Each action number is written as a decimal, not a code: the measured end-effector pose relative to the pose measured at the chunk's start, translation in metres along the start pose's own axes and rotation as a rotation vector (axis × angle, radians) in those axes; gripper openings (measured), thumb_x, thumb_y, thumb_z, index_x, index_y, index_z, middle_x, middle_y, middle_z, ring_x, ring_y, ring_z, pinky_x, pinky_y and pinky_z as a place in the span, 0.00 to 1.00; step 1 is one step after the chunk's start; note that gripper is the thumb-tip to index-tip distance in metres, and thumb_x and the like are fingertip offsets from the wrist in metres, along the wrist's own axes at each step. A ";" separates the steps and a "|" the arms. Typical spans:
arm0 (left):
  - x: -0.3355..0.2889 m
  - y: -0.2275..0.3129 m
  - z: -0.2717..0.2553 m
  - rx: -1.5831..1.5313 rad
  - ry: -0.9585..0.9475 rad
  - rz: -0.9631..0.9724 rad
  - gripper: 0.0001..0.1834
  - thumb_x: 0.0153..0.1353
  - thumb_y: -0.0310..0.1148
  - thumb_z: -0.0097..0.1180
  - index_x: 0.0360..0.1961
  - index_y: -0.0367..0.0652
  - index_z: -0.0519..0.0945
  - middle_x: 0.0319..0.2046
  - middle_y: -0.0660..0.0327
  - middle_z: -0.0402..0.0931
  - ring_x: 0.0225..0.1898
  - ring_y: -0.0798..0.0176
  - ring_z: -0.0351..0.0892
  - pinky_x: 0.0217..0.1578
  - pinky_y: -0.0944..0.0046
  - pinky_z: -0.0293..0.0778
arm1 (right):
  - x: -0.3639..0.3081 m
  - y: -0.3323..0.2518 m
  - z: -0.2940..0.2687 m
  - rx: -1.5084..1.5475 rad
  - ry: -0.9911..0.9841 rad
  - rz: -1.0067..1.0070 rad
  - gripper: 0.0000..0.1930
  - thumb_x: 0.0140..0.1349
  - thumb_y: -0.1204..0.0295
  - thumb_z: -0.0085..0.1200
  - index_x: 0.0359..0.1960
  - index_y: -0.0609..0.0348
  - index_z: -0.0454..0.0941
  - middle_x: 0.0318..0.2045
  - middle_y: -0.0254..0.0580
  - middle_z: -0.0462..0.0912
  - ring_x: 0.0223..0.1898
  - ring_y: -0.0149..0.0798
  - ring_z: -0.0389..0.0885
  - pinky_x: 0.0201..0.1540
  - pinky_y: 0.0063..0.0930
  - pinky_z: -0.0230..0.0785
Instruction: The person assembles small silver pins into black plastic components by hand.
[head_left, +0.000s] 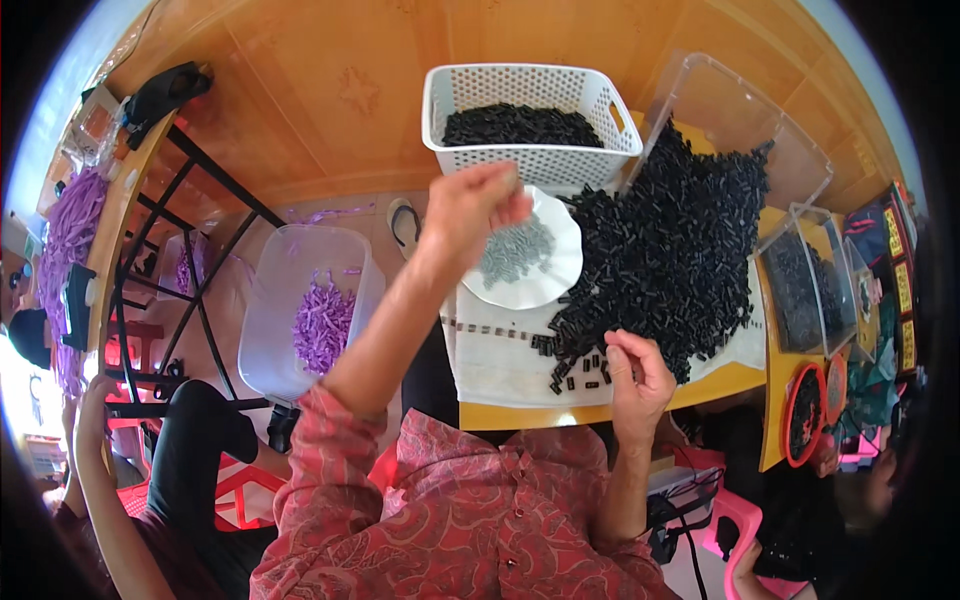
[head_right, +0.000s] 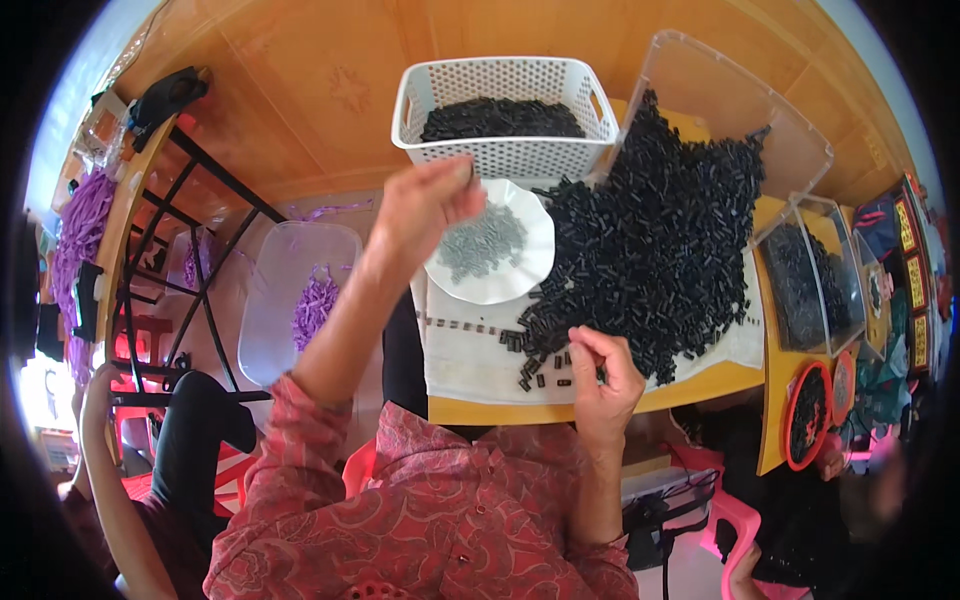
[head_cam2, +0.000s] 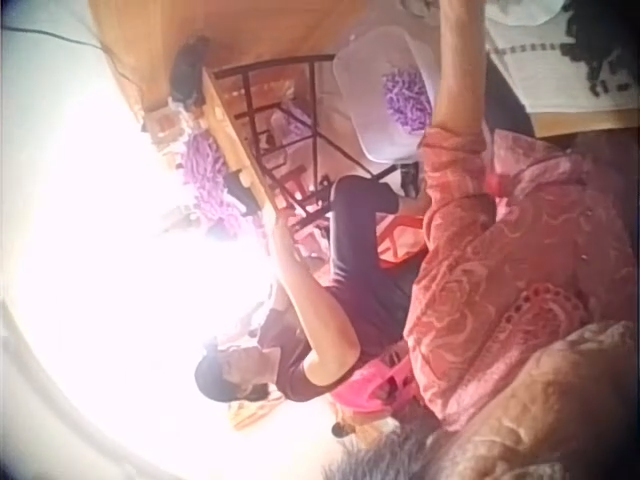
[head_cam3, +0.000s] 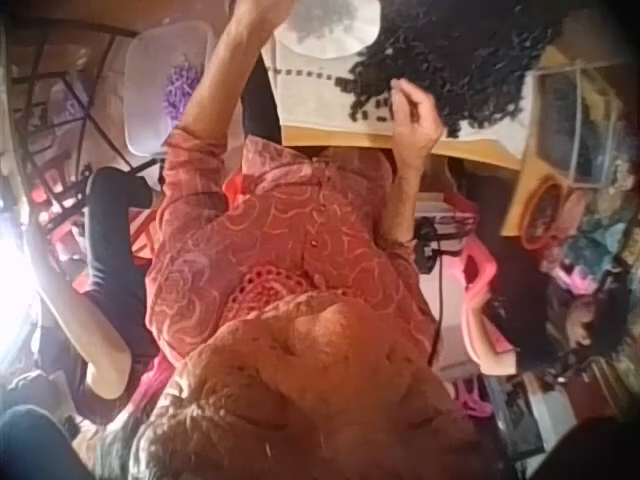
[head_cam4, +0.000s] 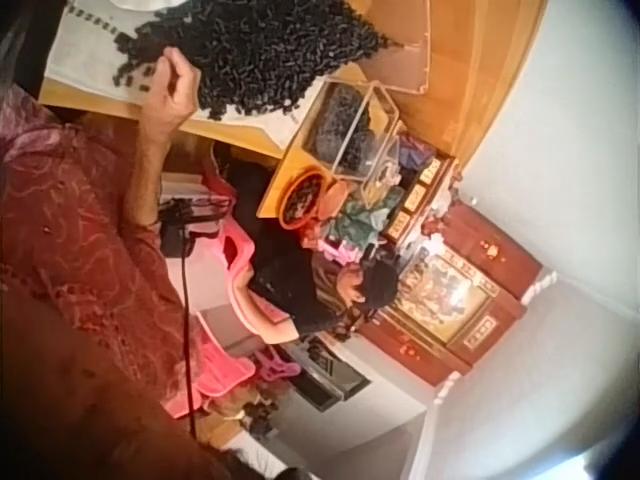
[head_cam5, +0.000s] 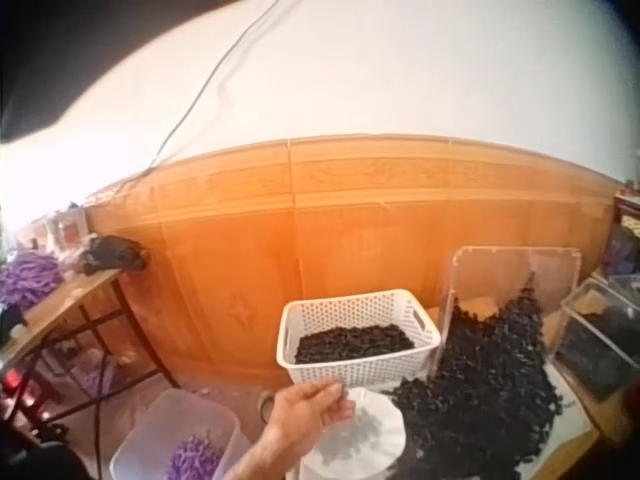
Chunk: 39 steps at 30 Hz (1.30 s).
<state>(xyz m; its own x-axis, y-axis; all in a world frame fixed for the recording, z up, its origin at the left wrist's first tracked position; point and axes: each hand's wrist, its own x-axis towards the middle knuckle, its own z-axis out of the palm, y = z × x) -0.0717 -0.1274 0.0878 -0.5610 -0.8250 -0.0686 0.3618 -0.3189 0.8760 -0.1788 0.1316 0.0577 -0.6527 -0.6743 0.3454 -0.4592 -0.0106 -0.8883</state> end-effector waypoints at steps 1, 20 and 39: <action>0.021 0.001 0.001 -0.012 -0.055 0.024 0.11 0.63 0.27 0.55 0.42 0.29 0.78 0.33 0.57 0.78 0.30 0.62 0.80 0.34 0.63 0.80 | 0.001 0.001 -0.004 -0.010 0.026 0.013 0.09 0.57 0.84 0.56 0.40 0.64 0.80 0.33 0.39 0.82 0.30 0.27 0.76 0.33 0.18 0.69; -0.071 -0.027 0.010 0.073 0.041 -0.112 0.14 0.62 0.27 0.57 0.47 0.28 0.76 0.38 0.53 0.80 0.31 0.64 0.81 0.35 0.66 0.79 | -0.001 0.015 -0.034 -0.074 -0.015 0.160 0.06 0.55 0.85 0.58 0.34 0.65 0.80 0.27 0.36 0.78 0.25 0.23 0.74 0.25 0.20 0.66; -0.164 -0.087 -0.004 0.009 -0.046 -0.244 0.11 0.66 0.25 0.51 0.47 0.33 0.77 0.42 0.54 0.80 0.34 0.67 0.80 0.37 0.67 0.79 | -0.010 0.019 -0.024 -0.388 -0.169 0.134 0.05 0.52 0.83 0.57 0.31 0.63 0.79 0.27 0.46 0.78 0.23 0.42 0.79 0.26 0.30 0.70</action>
<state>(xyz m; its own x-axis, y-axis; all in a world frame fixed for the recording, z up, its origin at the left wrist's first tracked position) -0.0084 0.0338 0.0207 -0.6640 -0.7022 -0.2572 0.2048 -0.5016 0.8405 -0.1953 0.1552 0.0449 -0.6290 -0.7624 0.1521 -0.5907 0.3415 -0.7310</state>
